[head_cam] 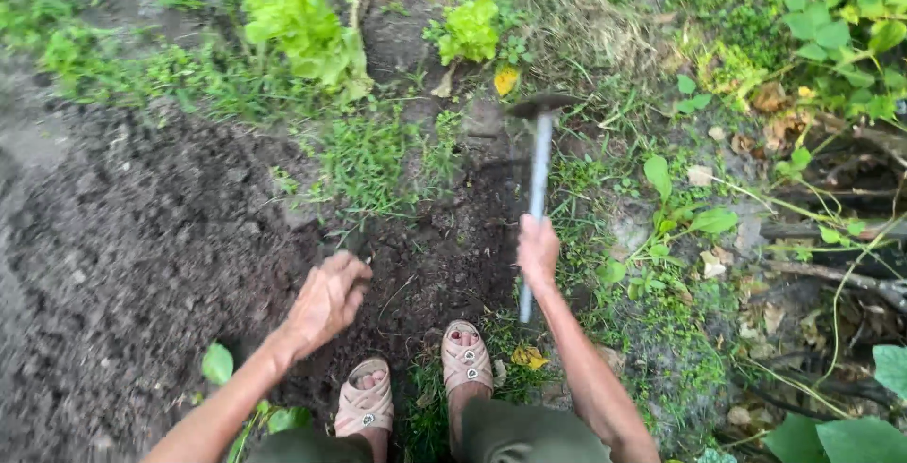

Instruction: Using a hand hoe to loosen soil and clearing weeds by hand in a garden bed

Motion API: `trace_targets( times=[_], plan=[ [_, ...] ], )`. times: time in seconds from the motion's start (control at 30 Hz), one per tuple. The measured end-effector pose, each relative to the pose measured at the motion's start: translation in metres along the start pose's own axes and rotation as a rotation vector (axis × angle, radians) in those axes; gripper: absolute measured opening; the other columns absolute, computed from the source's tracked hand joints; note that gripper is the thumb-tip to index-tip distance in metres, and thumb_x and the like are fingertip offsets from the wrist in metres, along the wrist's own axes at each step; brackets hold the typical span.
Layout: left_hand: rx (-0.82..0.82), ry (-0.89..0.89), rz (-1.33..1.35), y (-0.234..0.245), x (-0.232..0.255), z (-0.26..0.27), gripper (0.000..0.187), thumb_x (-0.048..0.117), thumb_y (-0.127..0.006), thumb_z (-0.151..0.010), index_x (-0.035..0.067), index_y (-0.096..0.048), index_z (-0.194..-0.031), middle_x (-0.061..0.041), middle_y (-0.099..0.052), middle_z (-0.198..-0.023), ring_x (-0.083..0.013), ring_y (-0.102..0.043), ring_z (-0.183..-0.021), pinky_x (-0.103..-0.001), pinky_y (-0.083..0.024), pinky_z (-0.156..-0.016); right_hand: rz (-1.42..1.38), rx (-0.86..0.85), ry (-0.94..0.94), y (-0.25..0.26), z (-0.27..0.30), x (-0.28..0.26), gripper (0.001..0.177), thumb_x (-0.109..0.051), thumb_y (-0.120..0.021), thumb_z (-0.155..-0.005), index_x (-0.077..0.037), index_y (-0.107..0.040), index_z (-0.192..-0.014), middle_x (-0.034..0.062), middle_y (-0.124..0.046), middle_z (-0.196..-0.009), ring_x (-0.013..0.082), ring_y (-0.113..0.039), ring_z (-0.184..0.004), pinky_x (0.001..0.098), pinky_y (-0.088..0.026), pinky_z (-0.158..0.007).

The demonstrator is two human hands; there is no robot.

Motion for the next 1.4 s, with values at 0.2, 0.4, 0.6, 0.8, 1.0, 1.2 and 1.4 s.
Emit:
trace_targets(
  times=[0.2,0.4,0.6,0.8,1.0,1.2,1.4],
  plan=[
    [-0.077,0.169,0.502,-0.106,-0.050,0.125,0.024,0.013,-0.060,-0.086,0.014,-0.076,-0.105,-0.002,-0.076,-0.104,-0.0148,-0.072,-0.082,-0.030,-0.056,-0.070,-0.408,-0.240,0.001,0.037,0.115,0.015,0.023,-0.030,-0.047,-0.108,-0.014,-0.051,-0.093,-0.0069,-0.051,-0.063,0.0057,-0.041,-0.043,0.0219,-0.034,-0.032],
    [-0.169,0.354,1.235,-0.217,-0.089,0.208,0.022,0.016,-0.072,-0.092,0.004,-0.075,-0.110,-0.006,-0.077,-0.109,-0.0116,-0.062,-0.084,-0.025,-0.049,-0.079,-0.224,-0.430,-0.501,0.045,0.176,0.212,0.031,-0.032,-0.059,-0.101,-0.004,-0.070,-0.094,0.0046,-0.056,-0.059,0.0163,-0.048,-0.048,0.0295,-0.034,-0.047],
    [-0.160,0.466,1.231,-0.213,-0.094,0.224,0.023,0.013,-0.070,-0.094,0.005,-0.072,-0.116,-0.004,-0.071,-0.097,-0.0128,-0.062,-0.074,-0.023,-0.042,-0.058,-0.369,-0.794,-0.646,-0.010,0.201,0.183,0.040,-0.052,-0.055,-0.102,-0.015,-0.066,-0.093,-0.0027,-0.059,-0.077,0.0085,-0.054,-0.058,0.0221,-0.043,-0.052],
    [-0.124,0.550,1.331,-0.222,-0.098,0.239,0.035,0.027,-0.071,-0.092,0.006,-0.070,-0.119,-0.010,-0.071,-0.107,-0.0142,-0.061,-0.077,-0.025,-0.048,-0.070,-0.935,-0.925,-0.795,-0.052,0.178,0.125,0.042,-0.049,-0.048,-0.106,-0.012,-0.051,-0.088,-0.0119,-0.031,-0.055,0.0003,-0.027,-0.039,0.0197,-0.019,-0.030],
    [-0.214,0.434,1.294,-0.229,-0.081,0.226,0.041,0.029,-0.065,-0.093,0.007,-0.067,-0.126,-0.009,-0.071,-0.114,-0.0174,-0.069,-0.084,-0.027,-0.054,-0.078,-1.009,-0.943,-0.583,-0.033,0.177,0.139,0.043,-0.053,-0.045,-0.106,-0.015,-0.055,-0.088,-0.0132,-0.030,-0.057,0.0016,-0.025,-0.042,0.0227,-0.017,-0.032],
    [-0.266,0.457,1.176,-0.206,-0.060,0.212,0.033,0.023,-0.068,-0.094,0.009,-0.071,-0.124,-0.005,-0.067,-0.106,-0.0156,-0.065,-0.086,-0.026,-0.051,-0.076,-0.444,-0.566,-0.509,-0.011,0.201,0.132,0.033,-0.041,-0.076,-0.094,-0.008,-0.072,-0.098,0.0038,-0.062,-0.071,0.0117,-0.053,-0.054,0.0282,-0.045,-0.048],
    [-0.334,0.403,0.987,-0.191,-0.013,0.216,0.034,0.027,-0.069,-0.093,0.010,-0.071,-0.123,-0.006,-0.068,-0.109,-0.0192,-0.067,-0.091,-0.029,-0.052,-0.081,-0.213,-0.414,-0.281,0.004,0.145,0.164,0.035,-0.037,-0.069,-0.093,-0.003,-0.071,-0.102,0.0144,-0.069,-0.087,0.0225,-0.063,-0.077,0.0361,-0.051,-0.069]
  ],
)
Point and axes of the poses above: each hand's wrist, its own z-axis away from the middle knuckle, its own y-axis out of the back of the hand, x = y × z, the point moved 9 cm from there along -z, towards the middle knuckle
